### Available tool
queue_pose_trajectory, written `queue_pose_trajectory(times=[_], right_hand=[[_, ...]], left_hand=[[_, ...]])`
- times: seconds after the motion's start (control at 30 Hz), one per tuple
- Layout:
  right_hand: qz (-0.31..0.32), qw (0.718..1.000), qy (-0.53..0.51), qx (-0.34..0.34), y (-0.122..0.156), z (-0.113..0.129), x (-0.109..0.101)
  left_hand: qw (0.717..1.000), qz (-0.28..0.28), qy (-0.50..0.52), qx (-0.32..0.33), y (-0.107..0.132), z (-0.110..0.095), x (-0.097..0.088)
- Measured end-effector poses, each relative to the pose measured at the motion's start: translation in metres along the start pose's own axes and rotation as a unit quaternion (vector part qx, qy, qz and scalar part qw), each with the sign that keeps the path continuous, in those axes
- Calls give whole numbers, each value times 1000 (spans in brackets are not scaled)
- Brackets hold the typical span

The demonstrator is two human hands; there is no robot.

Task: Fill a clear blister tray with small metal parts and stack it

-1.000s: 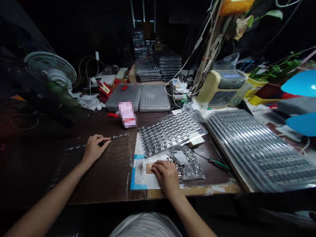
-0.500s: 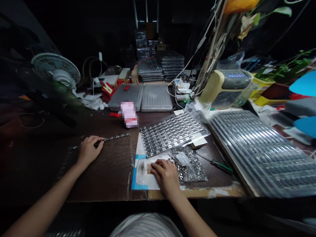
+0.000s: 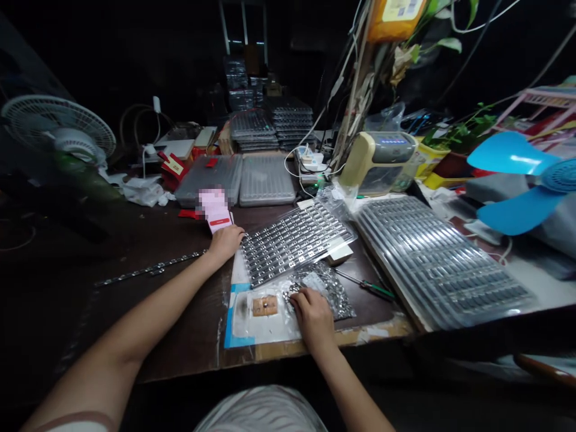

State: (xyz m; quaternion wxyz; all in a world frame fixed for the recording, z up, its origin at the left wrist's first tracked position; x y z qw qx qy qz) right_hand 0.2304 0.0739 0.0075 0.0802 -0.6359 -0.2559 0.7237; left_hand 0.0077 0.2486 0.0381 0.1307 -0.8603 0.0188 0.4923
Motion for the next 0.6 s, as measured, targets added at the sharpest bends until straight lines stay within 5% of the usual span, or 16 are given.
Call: queue_pose_trajectory(times=[0.1,0.23,0.33,0.4,0.47,0.53,0.6], right_hand=[[-3,1000,-26,14,0,0,-4],[-10,997,-76,31,0,-4,-8],[-9,992,-112,51,2,-9,-7],[-13,989,-136,59,2,-11,-5],[-18,986,-157,61,2,-11,-5],[-20,984,-169,62,1,-9,-7],[-21,983,-173,61,0,-5,-9]], left_hand=[[1000,9,-9,-17,-8,-4,2],[999,-14,21,-31,6,-1,-17],[971,-19,234,-46,40,-1,-25],[914,45,396,-72,71,-6,-14],[879,114,452,-101,102,-14,2],[873,135,457,-102,127,-23,13],[904,130,399,-84,144,-32,21]])
Point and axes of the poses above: each hand's wrist, its own y-axis away from the middle knuckle, its own x-axis out of the palm, z = x × y, the point moved 7 cm from there along -y, towards the middle knuckle, and after that the axes turned 15 degrees about y, right-handed, at the moved point
